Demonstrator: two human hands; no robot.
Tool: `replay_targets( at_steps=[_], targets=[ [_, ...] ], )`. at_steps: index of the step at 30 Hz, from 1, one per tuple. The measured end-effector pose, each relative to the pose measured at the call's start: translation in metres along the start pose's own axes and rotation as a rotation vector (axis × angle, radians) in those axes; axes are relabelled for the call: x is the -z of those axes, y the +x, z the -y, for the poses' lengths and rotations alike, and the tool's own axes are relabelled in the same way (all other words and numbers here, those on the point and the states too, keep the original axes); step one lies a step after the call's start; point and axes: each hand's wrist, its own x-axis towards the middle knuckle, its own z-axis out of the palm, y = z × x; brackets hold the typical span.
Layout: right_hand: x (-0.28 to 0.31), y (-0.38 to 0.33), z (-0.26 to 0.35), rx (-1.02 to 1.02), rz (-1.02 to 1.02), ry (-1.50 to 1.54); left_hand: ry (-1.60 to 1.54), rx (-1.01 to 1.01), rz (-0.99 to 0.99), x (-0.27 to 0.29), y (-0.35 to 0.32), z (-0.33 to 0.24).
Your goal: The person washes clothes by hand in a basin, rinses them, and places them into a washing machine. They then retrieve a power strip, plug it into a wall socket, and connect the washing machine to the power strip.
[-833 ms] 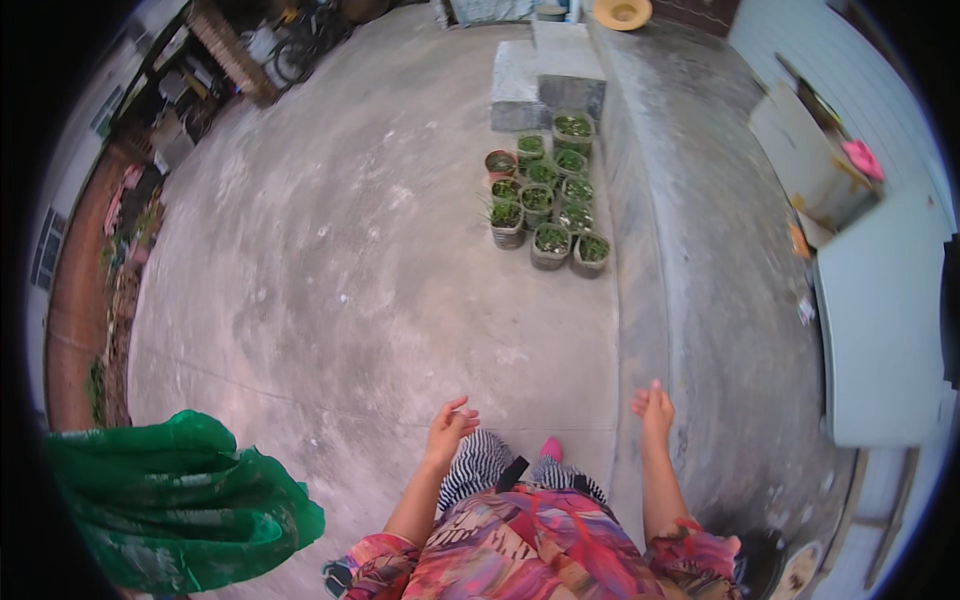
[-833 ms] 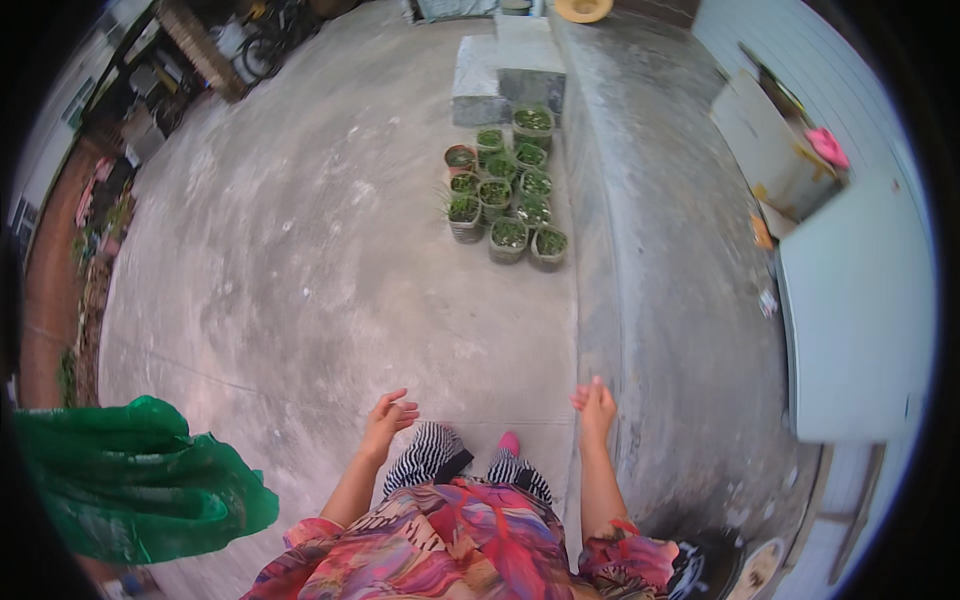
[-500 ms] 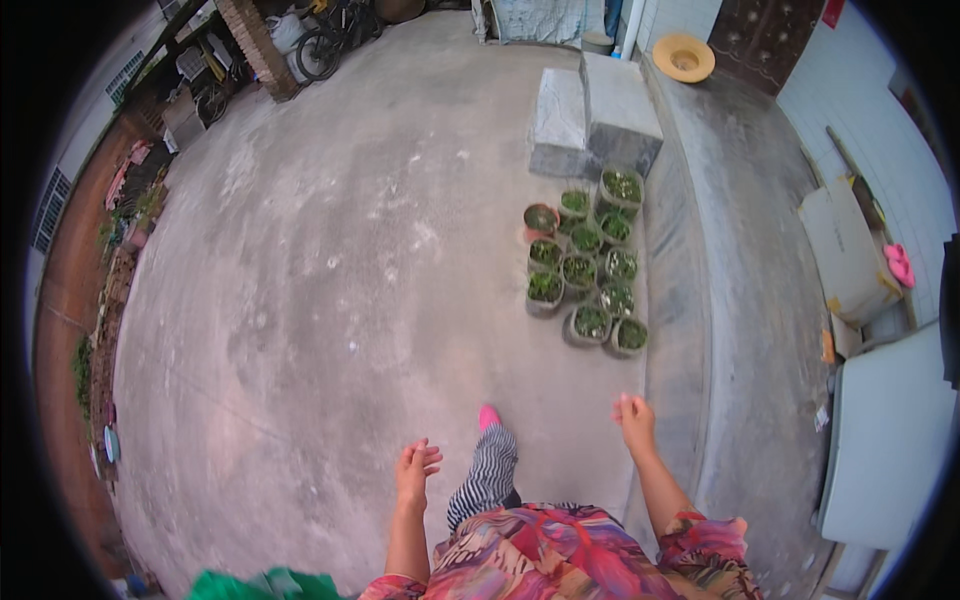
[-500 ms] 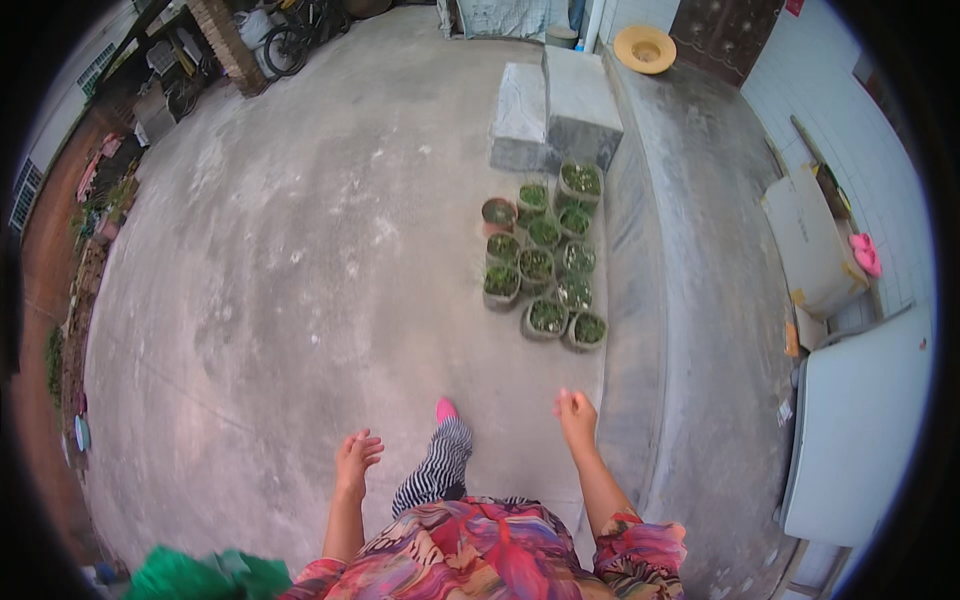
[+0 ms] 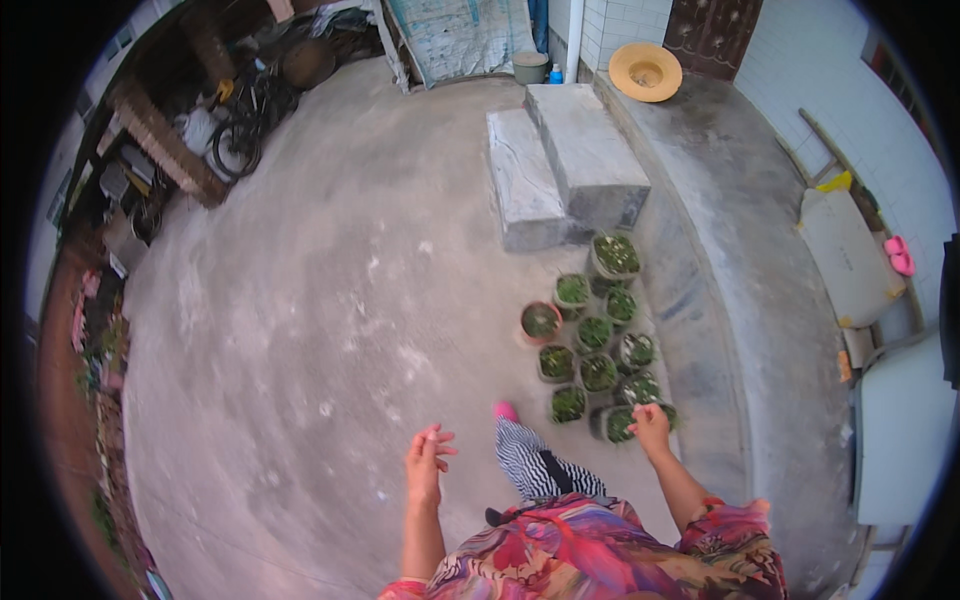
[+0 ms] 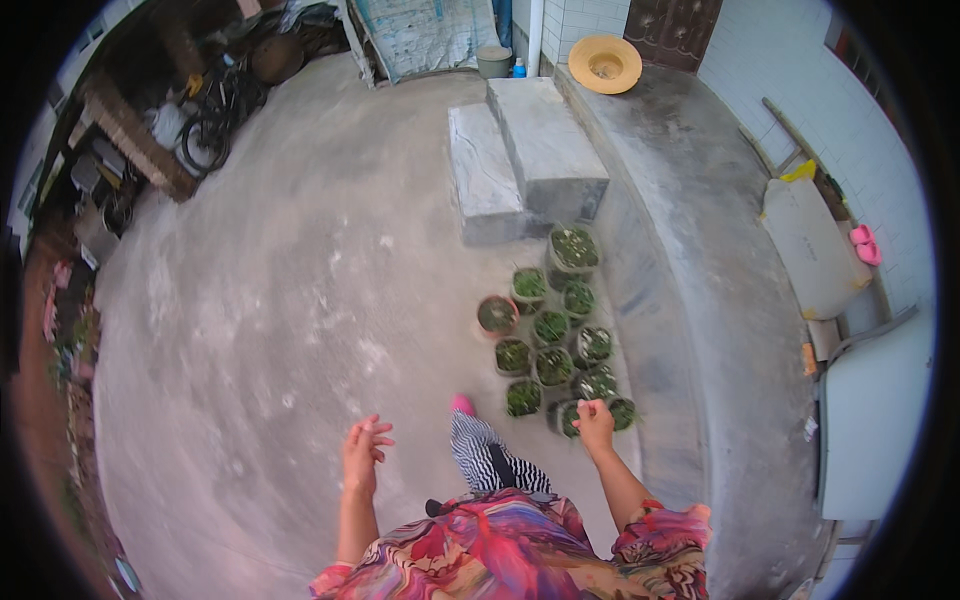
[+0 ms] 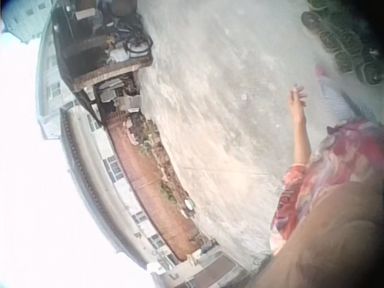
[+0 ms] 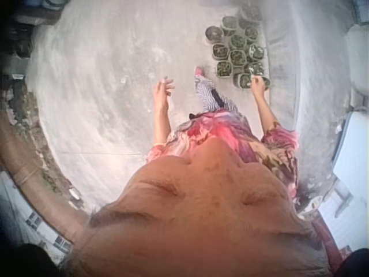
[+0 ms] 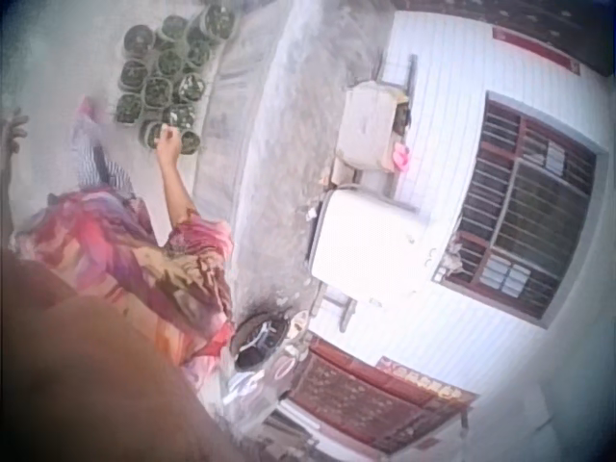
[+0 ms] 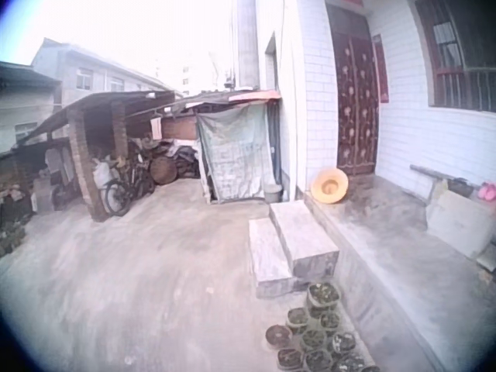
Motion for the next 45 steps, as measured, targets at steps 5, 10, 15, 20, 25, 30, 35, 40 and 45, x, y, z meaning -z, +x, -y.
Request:
replay_targets(
  at_steps=[5,10,15,20,25,30,35,40,45],
  targets=[
    [-0.128,0.112,0.097,0.02,0.021,0.114,0.023,0.134,-0.012,0.011,0.147,-0.075],
    [-0.189,0.202,0.216,0.02,0.023,0.027,0.092,0.159,-0.026,0.006,0.304,-0.154],
    [-0.255,0.307,0.278,-0.071,-0.084,0.095,0.156,0.197,-0.002,-0.008,0.492,-0.22],
    [-0.275,0.373,0.32,-0.263,-0.241,0.13,0.28,0.141,0.288,-0.129,0.653,-0.317],
    [-0.268,0.465,0.358,-0.341,-0.433,0.129,0.368,0.149,0.543,-0.289,0.773,-0.405],
    [-0.263,0.594,0.39,-0.459,-0.492,0.221,0.477,0.19,0.676,-0.458,0.873,-0.452],
    [-0.246,0.699,0.47,-0.597,-0.475,0.373,0.643,0.315,0.776,-0.599,0.911,-0.516],
    [-0.168,0.734,0.568,-0.69,-0.443,0.288,0.683,0.347,0.866,-0.73,0.918,-0.573],
    [-0.089,0.773,0.627,-0.717,-0.652,0.322,0.712,0.374,0.994,-0.85,0.925,-0.628]
  ],
)
